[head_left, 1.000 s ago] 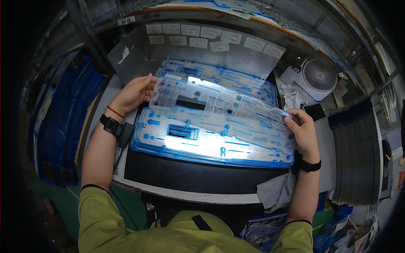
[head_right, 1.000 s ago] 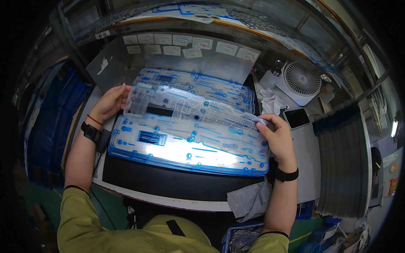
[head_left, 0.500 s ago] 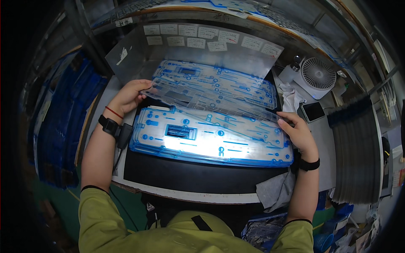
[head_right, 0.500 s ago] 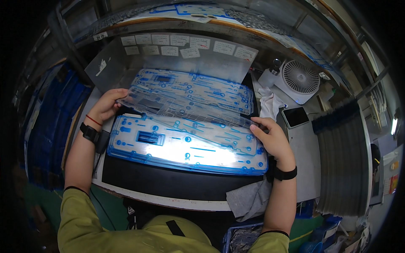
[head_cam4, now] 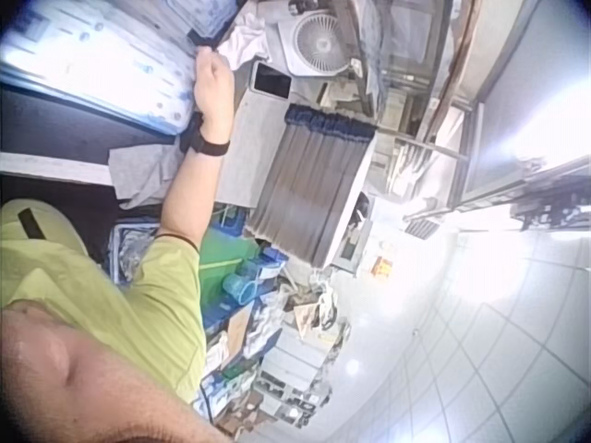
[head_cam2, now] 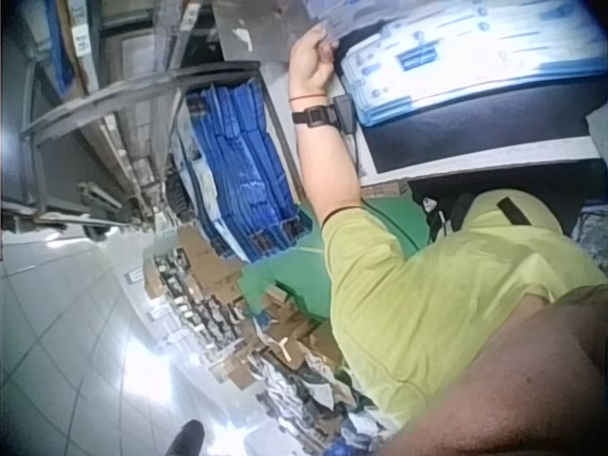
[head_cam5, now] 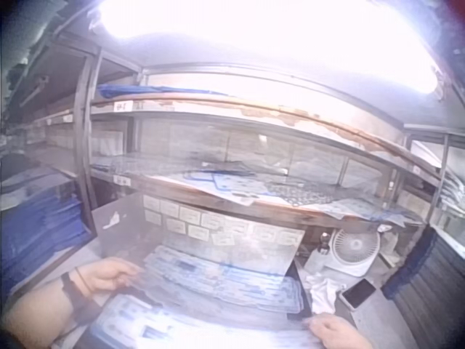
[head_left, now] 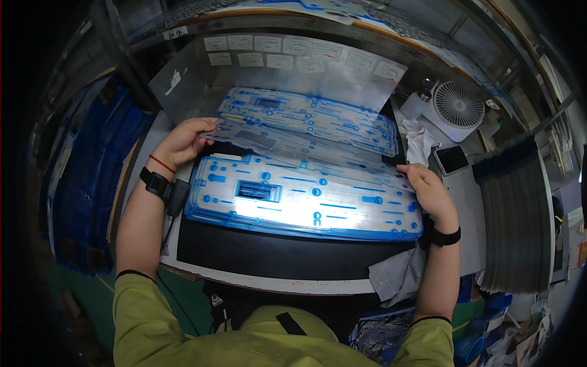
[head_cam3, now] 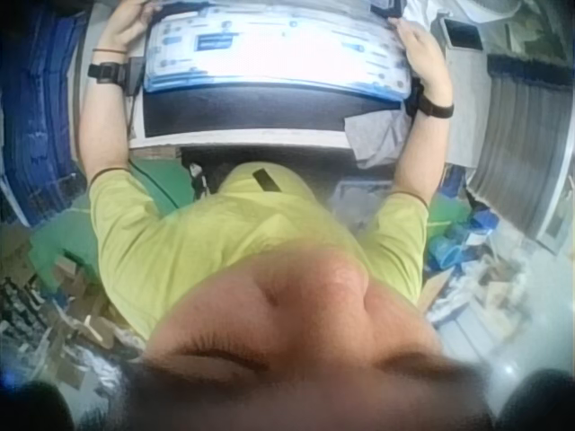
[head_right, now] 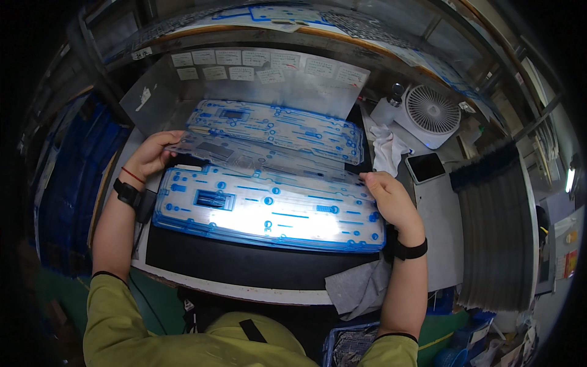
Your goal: Inspecting and handling a large plastic component with blue markings, likely for a monitor or TV backlight.
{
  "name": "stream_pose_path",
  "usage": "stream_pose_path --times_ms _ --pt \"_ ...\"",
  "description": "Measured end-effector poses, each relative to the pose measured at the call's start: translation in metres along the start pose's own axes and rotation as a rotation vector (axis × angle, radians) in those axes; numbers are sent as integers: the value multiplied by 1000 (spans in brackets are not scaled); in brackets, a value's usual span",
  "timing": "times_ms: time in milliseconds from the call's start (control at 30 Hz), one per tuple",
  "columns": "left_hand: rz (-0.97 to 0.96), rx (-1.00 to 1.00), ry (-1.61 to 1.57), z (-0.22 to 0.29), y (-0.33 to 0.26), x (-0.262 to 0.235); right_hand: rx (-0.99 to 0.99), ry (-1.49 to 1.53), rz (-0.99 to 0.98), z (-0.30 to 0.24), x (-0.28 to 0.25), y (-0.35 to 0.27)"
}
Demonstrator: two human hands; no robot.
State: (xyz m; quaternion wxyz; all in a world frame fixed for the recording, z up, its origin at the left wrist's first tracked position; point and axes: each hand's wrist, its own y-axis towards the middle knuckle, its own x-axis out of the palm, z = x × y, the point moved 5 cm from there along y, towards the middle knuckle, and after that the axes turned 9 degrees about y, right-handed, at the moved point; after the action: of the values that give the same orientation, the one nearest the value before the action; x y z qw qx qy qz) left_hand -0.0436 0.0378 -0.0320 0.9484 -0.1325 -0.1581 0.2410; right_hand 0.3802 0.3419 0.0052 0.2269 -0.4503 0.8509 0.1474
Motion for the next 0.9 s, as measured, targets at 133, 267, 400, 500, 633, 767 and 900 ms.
stream_pose_path --times_ms 133,267,400,500,633,767,900 --pt "4 32 7 3 -2 6 66 154 136 1 1 -2" --pt "-120 69 -3 8 -8 21 152 161 54 5 4 0" --pt "-106 100 96 12 -14 38 152 233 80 13 -2 4" --pt "-155 151 191 12 -14 37 14 354 206 4 -4 7" --pt "-154 183 240 14 -14 40 -92 366 298 -4 -8 7" --pt "-114 120 267 11 -13 38 24 448 231 7 -8 7" --pt "-82 137 287 11 -11 31 -13 536 289 -6 -12 3"
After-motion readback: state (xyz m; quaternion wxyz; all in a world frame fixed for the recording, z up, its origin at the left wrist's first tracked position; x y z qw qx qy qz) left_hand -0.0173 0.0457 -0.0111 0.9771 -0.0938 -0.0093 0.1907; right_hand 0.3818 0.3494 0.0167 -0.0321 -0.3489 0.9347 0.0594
